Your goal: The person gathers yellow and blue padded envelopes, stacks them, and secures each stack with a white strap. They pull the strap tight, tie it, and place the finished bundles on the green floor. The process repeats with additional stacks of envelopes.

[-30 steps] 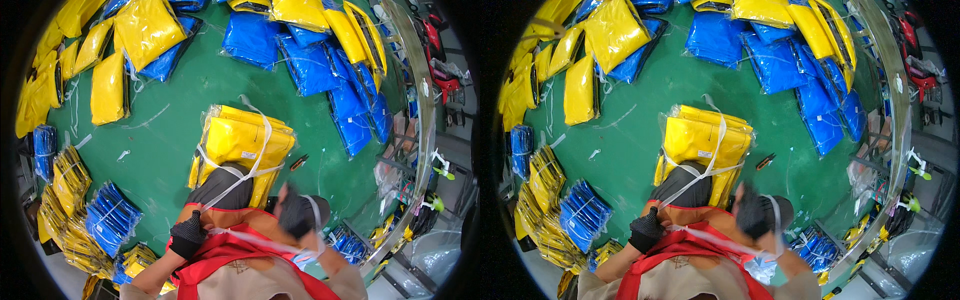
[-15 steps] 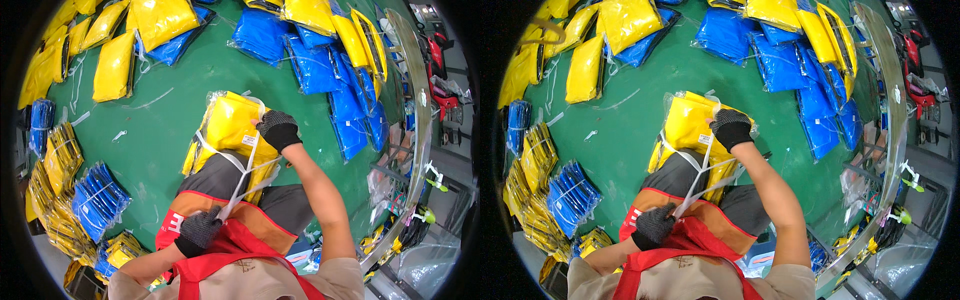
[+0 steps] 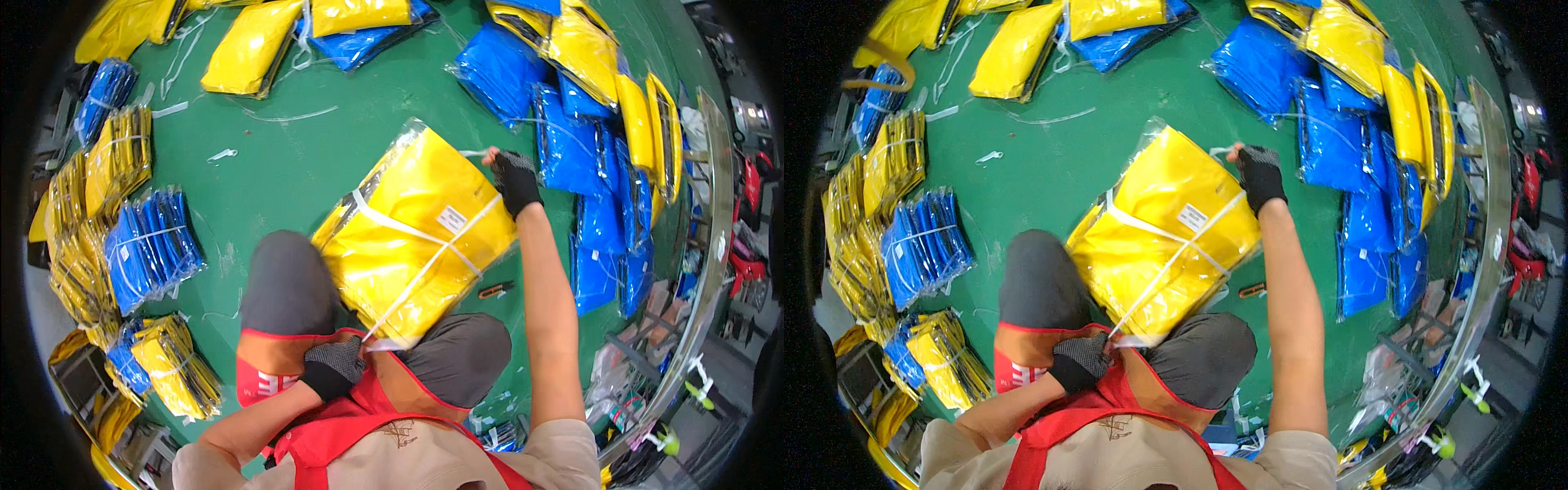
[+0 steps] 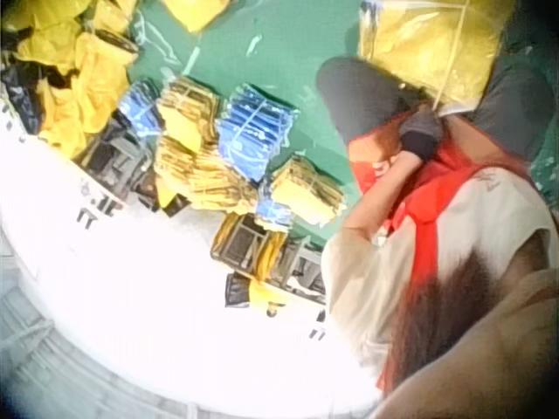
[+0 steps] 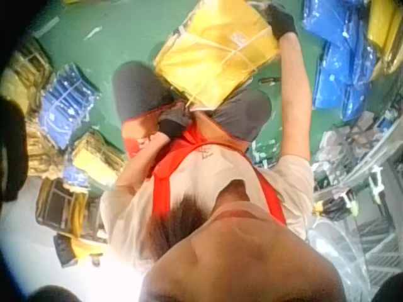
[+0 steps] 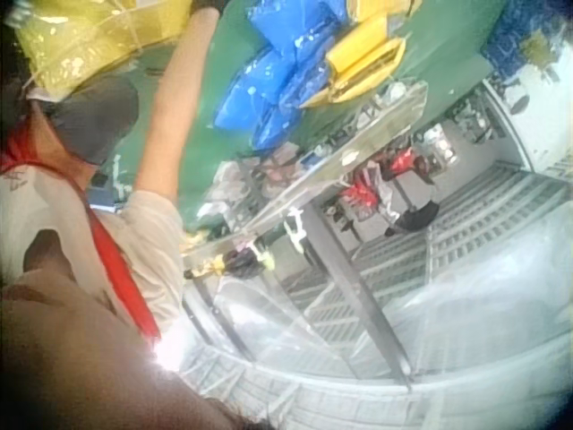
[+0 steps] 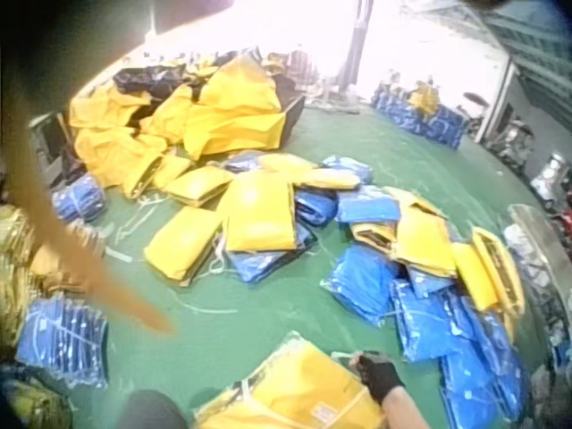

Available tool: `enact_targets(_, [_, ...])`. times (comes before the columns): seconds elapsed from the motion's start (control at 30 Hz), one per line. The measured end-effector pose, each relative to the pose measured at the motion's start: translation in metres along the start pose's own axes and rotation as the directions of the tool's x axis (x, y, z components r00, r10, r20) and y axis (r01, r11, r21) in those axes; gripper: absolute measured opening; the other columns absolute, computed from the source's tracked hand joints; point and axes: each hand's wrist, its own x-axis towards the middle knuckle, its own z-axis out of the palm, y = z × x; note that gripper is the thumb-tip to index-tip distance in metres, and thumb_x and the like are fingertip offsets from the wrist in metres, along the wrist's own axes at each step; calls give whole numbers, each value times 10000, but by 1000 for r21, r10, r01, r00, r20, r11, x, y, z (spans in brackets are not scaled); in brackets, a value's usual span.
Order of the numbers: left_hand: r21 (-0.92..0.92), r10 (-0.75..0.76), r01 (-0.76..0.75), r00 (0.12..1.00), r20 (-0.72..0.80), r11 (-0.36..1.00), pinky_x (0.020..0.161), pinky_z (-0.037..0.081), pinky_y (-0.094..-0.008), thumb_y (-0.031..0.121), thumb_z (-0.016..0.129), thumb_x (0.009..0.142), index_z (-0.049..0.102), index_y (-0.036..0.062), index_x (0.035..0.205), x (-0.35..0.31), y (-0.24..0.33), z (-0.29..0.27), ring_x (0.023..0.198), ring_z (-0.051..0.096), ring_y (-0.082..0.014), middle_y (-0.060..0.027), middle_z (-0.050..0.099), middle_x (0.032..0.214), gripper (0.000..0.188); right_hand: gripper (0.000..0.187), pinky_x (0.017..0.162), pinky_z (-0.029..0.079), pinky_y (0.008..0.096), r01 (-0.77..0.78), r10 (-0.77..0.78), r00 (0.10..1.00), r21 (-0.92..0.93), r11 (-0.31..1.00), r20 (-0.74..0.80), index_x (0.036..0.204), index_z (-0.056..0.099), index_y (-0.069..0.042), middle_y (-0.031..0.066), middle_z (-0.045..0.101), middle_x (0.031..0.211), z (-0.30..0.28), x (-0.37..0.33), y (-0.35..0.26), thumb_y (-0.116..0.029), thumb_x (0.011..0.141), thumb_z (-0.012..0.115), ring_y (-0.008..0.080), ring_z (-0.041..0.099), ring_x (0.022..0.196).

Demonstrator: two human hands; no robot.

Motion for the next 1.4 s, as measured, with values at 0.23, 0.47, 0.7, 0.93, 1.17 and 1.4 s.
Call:
enact_targets(0.23, [-761,120,127,958,261,637,688,460,-349,226,560,803,587,53,1007,79,-160,172,779,581,-249,-144,617,862,269,162,460,332,200,-167,166,983,5,986,76,761,628,-36,10,575,660,10,-15,33,-195,795,625,67,459,533])
enact_targets(0.47, [-759,-424,447,640,641,-473,724,473,-353,228,548,837,582,45,1023,110,-136,159,821,570,-259,-137,606,965,263,292,472,336,290,-111,48,987,-426,898,-156,608,594,-55,13,508,530,25,17,28,-253,822,577,122,453,490])
enact_targets(0.7, [-756,-720,-92,396,570,-648,734,473,-346,233,530,848,570,40,1046,160,-128,155,834,570,-249,-133,600,987,279,359,568,412,398,65,-16,998,-813,578,69,642,607,-2,198,581,628,53,96,50,-291,817,486,353,555,607])
enact_targets(0.93, [-608,-675,-312,465,572,-730,744,474,-338,239,513,860,557,35,1069,187,-118,147,848,569,-239,-128,594,1008,296,368,620,444,412,71,98,986,-869,490,136,730,625,-7,202,601,698,71,151,111,-321,829,463,359,579,665])
enact_targets(1.17, [-585,-648,-343,610,456,-735,754,475,-330,244,496,871,545,30,1092,190,-127,145,861,569,-229,-124,588,1029,312,368,688,453,419,206,28,969,-873,442,244,802,641,-49,186,613,802,54,169,153,-359,842,448,362,581,766])
enact_targets(1.4, [-627,-528,-283,813,244,-725,764,476,-323,249,478,882,533,24,1115,188,-132,141,875,569,-219,-120,582,1050,328,320,732,464,360,119,64,946,-522,844,319,931,625,-31,111,643,858,26,175,169,-307,854,483,286,602,774])
